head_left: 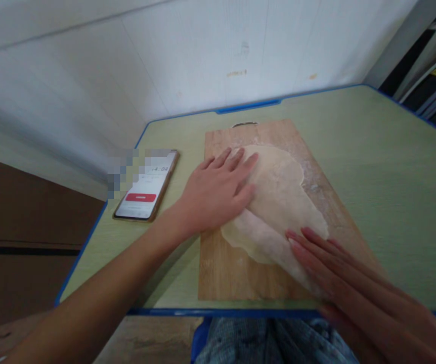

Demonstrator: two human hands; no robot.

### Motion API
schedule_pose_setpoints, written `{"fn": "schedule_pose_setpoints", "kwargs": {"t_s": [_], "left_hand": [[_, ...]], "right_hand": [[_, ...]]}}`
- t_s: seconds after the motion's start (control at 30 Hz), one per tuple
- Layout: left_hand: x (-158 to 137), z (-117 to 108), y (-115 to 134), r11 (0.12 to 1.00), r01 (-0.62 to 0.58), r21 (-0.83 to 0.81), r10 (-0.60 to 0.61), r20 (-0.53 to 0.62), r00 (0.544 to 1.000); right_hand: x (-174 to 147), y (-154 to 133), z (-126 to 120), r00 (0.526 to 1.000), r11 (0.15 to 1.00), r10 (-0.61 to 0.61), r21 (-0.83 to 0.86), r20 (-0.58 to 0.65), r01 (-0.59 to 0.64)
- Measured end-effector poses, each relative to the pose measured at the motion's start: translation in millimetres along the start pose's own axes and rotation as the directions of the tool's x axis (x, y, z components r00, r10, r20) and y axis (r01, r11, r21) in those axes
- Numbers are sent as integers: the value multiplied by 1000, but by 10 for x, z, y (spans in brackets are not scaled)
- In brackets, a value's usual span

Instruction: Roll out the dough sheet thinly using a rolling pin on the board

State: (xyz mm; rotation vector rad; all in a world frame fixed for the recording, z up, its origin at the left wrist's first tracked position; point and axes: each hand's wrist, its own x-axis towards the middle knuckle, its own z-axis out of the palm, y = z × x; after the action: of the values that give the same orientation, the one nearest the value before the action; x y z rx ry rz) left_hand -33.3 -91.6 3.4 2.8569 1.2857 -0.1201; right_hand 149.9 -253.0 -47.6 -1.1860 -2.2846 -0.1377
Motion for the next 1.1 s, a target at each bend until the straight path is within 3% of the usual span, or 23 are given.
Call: {"fn": "schedule_pose_setpoints", "kwargs": {"t_s": [0.23, 0.33, 0.57, 0.67, 0.8, 0.9, 0.97, 1.1], "left_hand": [[-684, 90, -65, 999, 3, -39, -7, -100, 995], [-594, 80, -53, 999, 20, -33, -23, -84, 996], [117, -18, 52, 998, 48, -47, -48, -8, 999], [6, 16, 36, 998, 35, -54, -38, -47, 998], [-512, 123, -54, 996, 3, -92, -19, -172, 985], [-733, 159, -95, 993, 11, -117, -32, -174, 984], [-671, 142, -85, 992, 31, -119, -48, -142, 989], [-239, 53, -19, 994, 65, -92, -74, -99, 992]], "right_hand": [[15, -65, -8, 997, 995, -63, -80, -52, 59], [45, -55, -23, 997, 993, -57, -108, -52, 51], [150, -63, -62, 999, 975, -42, -218, -10, 38], [139, -78, -54, 999, 979, -36, -199, 15, 39], [96, -49, -41, 998, 984, -67, -163, 16, 69], [101, -8, -46, 998, 984, -54, -168, 13, 55], [122, 10, -50, 999, 983, -40, -178, 18, 42], [156, -7, -50, 1000, 984, -27, -177, 2, 27]]}}
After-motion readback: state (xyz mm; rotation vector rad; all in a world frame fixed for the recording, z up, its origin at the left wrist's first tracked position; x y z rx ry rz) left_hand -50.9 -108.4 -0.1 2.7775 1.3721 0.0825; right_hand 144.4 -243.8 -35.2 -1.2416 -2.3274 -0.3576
